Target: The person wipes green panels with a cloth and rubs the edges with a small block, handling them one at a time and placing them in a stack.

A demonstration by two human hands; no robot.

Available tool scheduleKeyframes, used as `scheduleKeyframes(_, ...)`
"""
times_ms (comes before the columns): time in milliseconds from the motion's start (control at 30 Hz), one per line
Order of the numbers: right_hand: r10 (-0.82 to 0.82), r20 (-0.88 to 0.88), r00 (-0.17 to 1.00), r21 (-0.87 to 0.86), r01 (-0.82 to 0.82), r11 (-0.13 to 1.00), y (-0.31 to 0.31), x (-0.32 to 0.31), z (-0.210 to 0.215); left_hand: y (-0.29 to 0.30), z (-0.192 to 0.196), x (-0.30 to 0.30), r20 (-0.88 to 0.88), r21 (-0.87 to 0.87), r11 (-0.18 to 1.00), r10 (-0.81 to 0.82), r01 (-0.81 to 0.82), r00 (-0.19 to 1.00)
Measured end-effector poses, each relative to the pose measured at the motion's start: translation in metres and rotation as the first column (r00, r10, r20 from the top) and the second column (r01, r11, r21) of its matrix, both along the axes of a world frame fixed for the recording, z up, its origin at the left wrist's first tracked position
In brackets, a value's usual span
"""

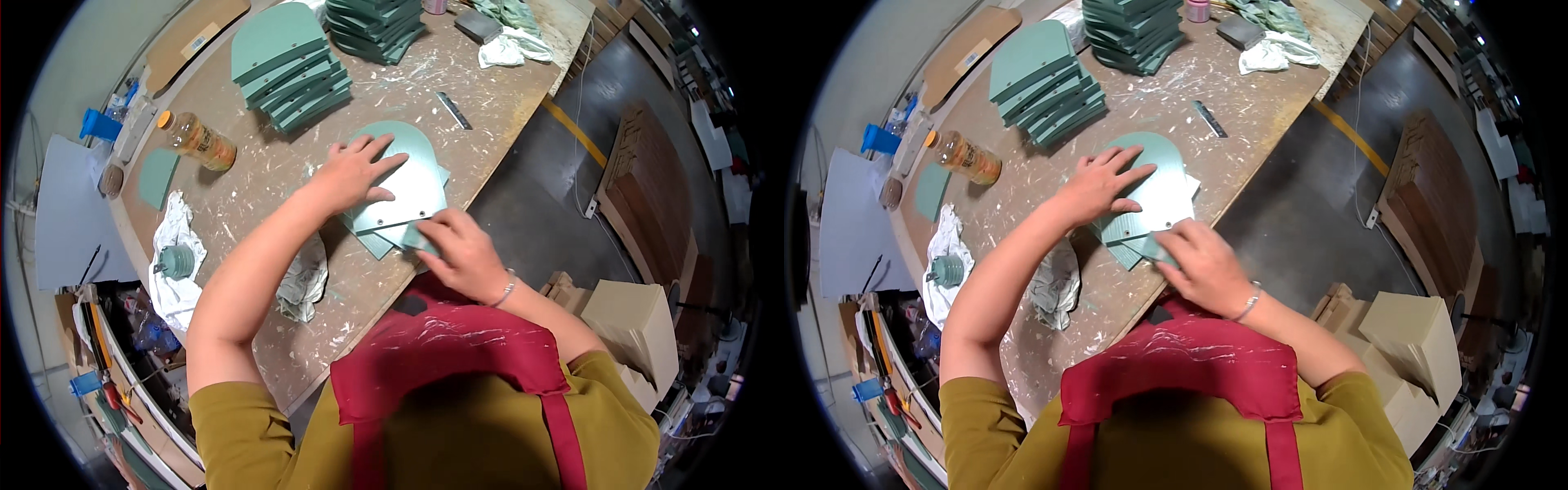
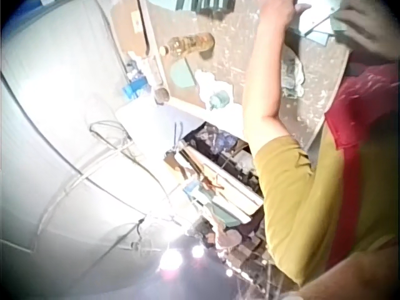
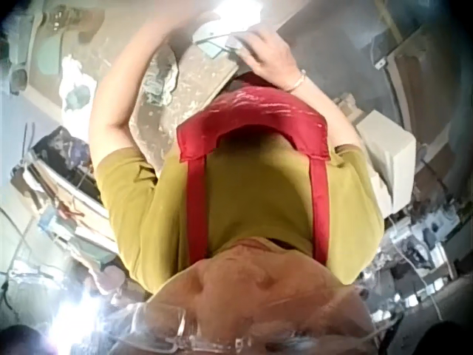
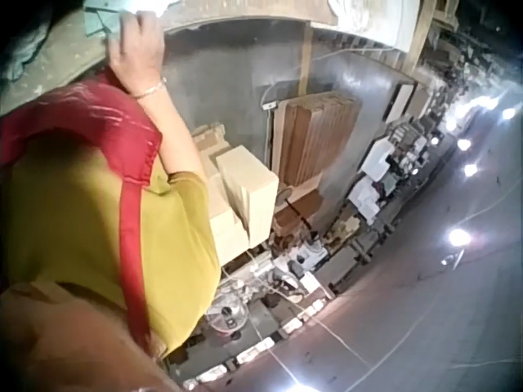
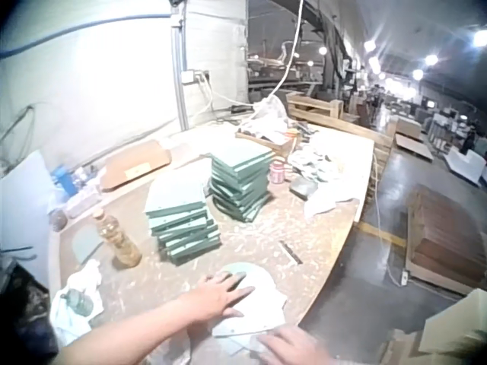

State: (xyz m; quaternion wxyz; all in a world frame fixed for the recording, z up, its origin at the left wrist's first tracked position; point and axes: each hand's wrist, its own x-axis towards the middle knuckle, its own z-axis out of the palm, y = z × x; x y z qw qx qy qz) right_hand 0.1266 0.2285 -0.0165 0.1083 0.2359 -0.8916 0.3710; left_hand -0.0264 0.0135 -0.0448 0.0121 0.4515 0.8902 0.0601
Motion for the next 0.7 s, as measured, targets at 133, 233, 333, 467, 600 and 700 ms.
scheduleKeyframes(133,0.135,-0.037,0.990,0.053,-0.132,0.990,-0.044,-0.019,-0.014,0.009,-0.001,0.003,0.016,0.003,0.999,0.044,-0.044,0.999)
scheduleKeyframes(233,0.140,-0.035,0.989,0.127,-0.135,0.983,-0.052,-0.022,-0.024,0.012,-0.002,0.005,0.034,0.021,0.999,0.048,-0.049,0.998)
scheduleKeyframes(333,0.123,-0.012,0.992,0.203,-0.118,0.972,-0.043,-0.021,-0.025,0.008,-0.011,0.005,-0.040,0.074,0.996,0.058,-0.055,0.998)
scheduleKeyframes(467,0.101,-0.007,0.995,0.218,-0.097,0.971,-0.029,-0.022,-0.012,0.002,-0.017,0.006,-0.048,0.098,0.993,0.067,-0.062,0.997)
scheduleKeyframes(600,0.184,-0.059,0.981,0.162,-0.172,0.972,-0.060,-0.028,-0.018,0.008,-0.015,0.003,-0.018,0.078,0.995,0.055,-0.054,0.998)
scheduleKeyframes(700,0.132,0.058,0.990,0.178,-0.140,0.974,-0.050,-0.026,-0.019,0.011,-0.009,0.005,0.002,0.048,0.997,0.052,-0.052,0.999)
